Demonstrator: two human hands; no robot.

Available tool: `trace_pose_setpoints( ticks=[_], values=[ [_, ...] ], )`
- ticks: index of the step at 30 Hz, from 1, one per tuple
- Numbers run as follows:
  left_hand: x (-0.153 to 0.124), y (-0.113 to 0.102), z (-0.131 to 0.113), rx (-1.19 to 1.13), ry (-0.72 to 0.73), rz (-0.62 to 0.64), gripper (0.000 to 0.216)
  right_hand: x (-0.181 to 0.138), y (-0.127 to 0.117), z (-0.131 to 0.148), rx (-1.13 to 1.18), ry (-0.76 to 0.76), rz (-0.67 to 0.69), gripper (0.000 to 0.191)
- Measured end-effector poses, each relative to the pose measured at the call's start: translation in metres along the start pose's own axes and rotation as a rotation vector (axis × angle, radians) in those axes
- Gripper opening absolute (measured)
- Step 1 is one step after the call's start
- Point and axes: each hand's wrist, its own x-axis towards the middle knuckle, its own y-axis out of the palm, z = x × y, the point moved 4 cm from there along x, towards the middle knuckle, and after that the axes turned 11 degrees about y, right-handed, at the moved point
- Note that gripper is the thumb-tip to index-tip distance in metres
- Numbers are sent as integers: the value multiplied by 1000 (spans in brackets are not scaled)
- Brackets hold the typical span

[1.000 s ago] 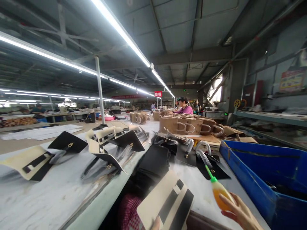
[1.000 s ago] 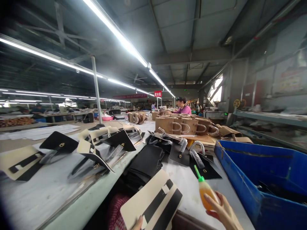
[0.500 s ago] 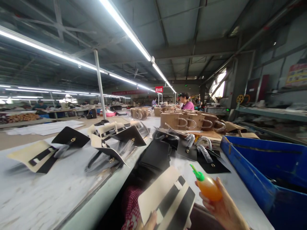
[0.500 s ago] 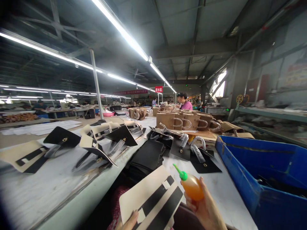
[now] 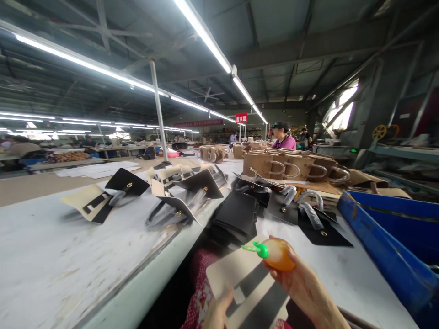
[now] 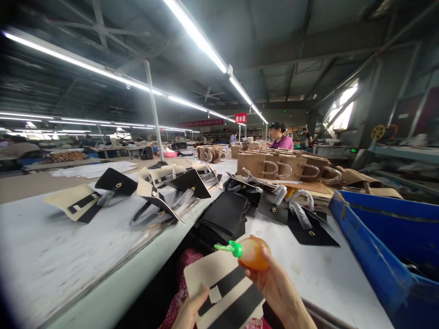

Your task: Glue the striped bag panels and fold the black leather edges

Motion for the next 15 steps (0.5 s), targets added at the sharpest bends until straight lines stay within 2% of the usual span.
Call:
trace_pose_setpoints(
  ticks=[3,7,9,12,15],
  values=[
    [-6,-1,-3,-49,-16,7,36,1,1,-6,-105,-34,30,60],
    [-18,1,-12,-98,-8,46,29,2,4,-1,-206,-145,12,79],
    [-23,4,-16,-109,1,62,27,5,8,1,-230,-174,-4,72],
    [-27,7,-20,-86,-1,52,28,9,14,2,-259,-187,-25,51],
    [-26,8,-23,-47,-9,37,32,11,19,5,-244,-231,-44,40]
  ],
)
